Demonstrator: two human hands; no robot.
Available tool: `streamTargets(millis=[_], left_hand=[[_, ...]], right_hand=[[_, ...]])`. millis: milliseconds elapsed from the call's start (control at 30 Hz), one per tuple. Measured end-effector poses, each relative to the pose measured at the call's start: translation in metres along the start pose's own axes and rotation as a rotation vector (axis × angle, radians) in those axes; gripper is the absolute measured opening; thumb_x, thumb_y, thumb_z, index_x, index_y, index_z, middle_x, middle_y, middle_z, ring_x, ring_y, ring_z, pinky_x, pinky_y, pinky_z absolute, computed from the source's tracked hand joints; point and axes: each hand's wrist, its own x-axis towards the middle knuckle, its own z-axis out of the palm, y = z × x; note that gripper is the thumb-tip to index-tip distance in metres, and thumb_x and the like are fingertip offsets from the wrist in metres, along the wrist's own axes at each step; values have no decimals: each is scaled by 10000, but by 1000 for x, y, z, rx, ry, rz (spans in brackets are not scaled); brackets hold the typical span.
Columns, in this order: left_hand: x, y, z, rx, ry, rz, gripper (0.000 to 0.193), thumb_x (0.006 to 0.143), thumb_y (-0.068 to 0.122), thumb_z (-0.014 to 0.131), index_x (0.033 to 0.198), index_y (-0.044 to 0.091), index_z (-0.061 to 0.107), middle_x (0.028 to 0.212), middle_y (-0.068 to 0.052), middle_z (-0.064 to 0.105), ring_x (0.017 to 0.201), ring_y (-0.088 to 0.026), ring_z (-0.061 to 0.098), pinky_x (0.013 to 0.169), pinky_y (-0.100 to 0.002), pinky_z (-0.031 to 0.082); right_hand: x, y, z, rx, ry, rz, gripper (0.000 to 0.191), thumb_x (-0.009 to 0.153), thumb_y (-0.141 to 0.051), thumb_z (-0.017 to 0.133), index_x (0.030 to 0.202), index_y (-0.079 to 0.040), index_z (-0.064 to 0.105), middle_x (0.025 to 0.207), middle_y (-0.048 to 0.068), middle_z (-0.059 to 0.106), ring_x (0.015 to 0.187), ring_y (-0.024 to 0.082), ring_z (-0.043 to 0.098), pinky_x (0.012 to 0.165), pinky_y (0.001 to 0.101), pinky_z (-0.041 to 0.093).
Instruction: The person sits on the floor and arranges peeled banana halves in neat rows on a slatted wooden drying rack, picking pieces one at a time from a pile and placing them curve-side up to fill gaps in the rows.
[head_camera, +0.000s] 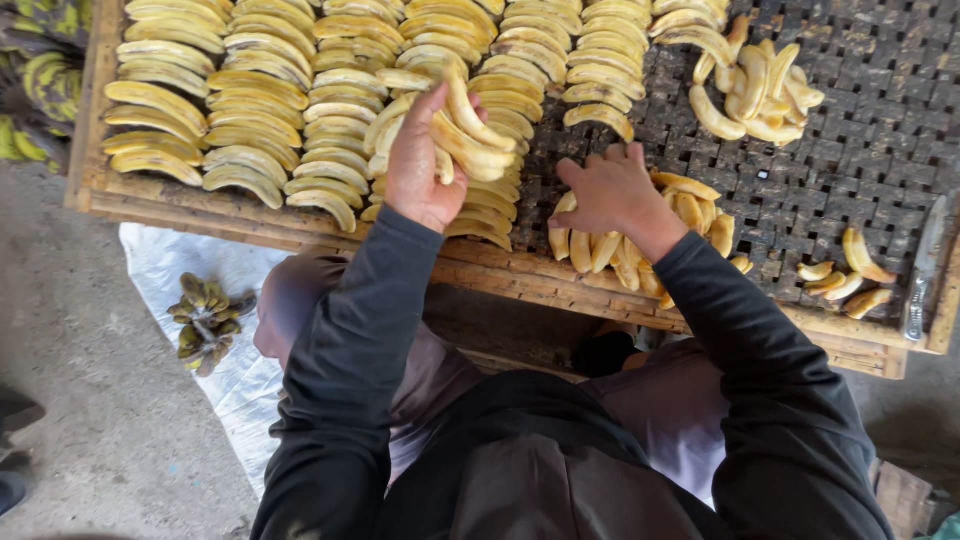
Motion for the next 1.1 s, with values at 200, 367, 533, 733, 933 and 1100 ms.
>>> streamTargets(millis=[200, 367, 533, 733, 933, 1100], left_hand=[[-6, 42, -26, -122, -104, 54, 344, 972, 242, 709, 1184, -7, 603, 1028, -122, 716, 962, -241, 716, 924, -399, 618], [-18, 79, -40, -129, -135, 149, 276, 1000, 260, 671, 1156, 34, 636, 1028, -112, 719, 968, -253, 707, 914, -434, 605], [-19, 91, -40, -196, -66, 127, 267, 990, 275, 634, 1147, 61, 663, 1042, -95, 729, 965, -264, 705, 917, -458, 599], [-18, 78, -27, -191, -82, 75, 270, 1010, 276, 644, 1168, 57, 643, 1047, -88, 723, 987, -258, 706, 913, -461, 596], [-8, 64, -21, -196, -75, 114, 287, 993, 262, 663, 1178, 46, 627, 1036, -105, 721, 977, -270, 708, 908, -440, 603], [0, 59, -24, -180, -99, 141, 291, 992, 235, 679, 1197, 35, 629, 1045, -118, 717, 975, -274, 702, 934, -425, 602]], right_hand=[[18, 2, 17, 165, -33, -44, 546, 776, -504, 815, 1122, -126, 625, 1052, 175, 670, 1081, 416, 610, 970, 552, 417], [27, -7, 20, 351, 50, -301, 350, 785, -270, 847, 964, -101, 599, 932, 157, 690, 957, 382, 647, 799, 485, 499], [13, -10, -13, 529, 48, -356, 248, 888, -242, 768, 927, -101, 568, 884, 79, 692, 813, 238, 690, 734, 397, 560], [44, -52, -32, 886, 160, -325, 226, 988, -254, 684, 1066, -67, 586, 1027, 88, 680, 920, 202, 696, 838, 370, 601], [41, -16, -5, 703, 97, -273, 340, 1027, -236, 579, 1324, -75, 546, 1385, 132, 601, 1214, 280, 618, 1018, 440, 507], [-4, 65, -5, 265, -170, -139, 439, 949, -315, 693, 1356, -186, 594, 1395, 72, 611, 1305, 285, 549, 1102, 540, 372]])
